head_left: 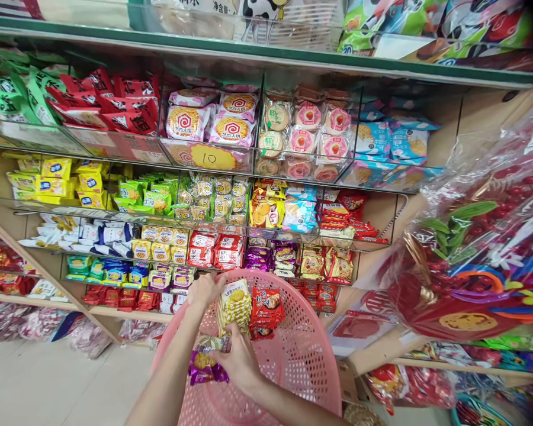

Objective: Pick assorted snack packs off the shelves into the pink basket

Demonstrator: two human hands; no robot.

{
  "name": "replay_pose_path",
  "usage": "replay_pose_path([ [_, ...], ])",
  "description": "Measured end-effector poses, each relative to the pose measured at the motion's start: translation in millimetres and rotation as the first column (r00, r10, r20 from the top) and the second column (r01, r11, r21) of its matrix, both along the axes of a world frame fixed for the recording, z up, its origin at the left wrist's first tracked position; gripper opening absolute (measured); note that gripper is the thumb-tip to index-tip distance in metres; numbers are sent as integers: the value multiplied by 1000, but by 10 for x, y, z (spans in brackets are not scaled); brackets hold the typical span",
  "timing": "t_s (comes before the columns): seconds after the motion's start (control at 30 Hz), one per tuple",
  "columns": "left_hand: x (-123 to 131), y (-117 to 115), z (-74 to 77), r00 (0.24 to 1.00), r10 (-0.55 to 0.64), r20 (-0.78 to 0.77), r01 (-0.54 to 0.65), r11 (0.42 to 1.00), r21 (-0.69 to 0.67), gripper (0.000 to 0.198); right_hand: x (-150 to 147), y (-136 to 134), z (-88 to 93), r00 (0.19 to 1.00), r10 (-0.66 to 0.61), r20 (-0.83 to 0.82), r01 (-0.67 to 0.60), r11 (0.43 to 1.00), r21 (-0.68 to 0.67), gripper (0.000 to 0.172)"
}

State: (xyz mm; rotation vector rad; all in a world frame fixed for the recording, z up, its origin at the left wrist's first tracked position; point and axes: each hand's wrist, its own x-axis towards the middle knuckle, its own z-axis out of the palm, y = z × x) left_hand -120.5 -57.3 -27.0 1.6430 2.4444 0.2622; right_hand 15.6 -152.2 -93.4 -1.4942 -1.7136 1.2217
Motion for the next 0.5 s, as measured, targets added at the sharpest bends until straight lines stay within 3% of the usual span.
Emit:
replay_pose_path([
  [0.1,-5,-8,13,1000,4,2,-3,1000,-5,63,55,19,32,1000,-2,-1,2,1000,12,45],
  [0.2,-13,-15,21,1000,-3,4,3,1000,-5,62,104,27,38,989,-73,-130,51,985,-165,40],
  [0.3,-15,-14,15,1000,0,1,0,1000,-4,62,133,-4,3,968,-195,-159,86,849,-521,48],
  [0.37,-10,-9,9,1000,-6,-5,6,1000,-1,63,122,-36,-35,958,-236,-160,76,751,-656,55],
  [0.5,14,3,12,999,-28,-21,28,1000,0,68,34,-69,-101,924,-244,-295,-26,729,-684,57],
])
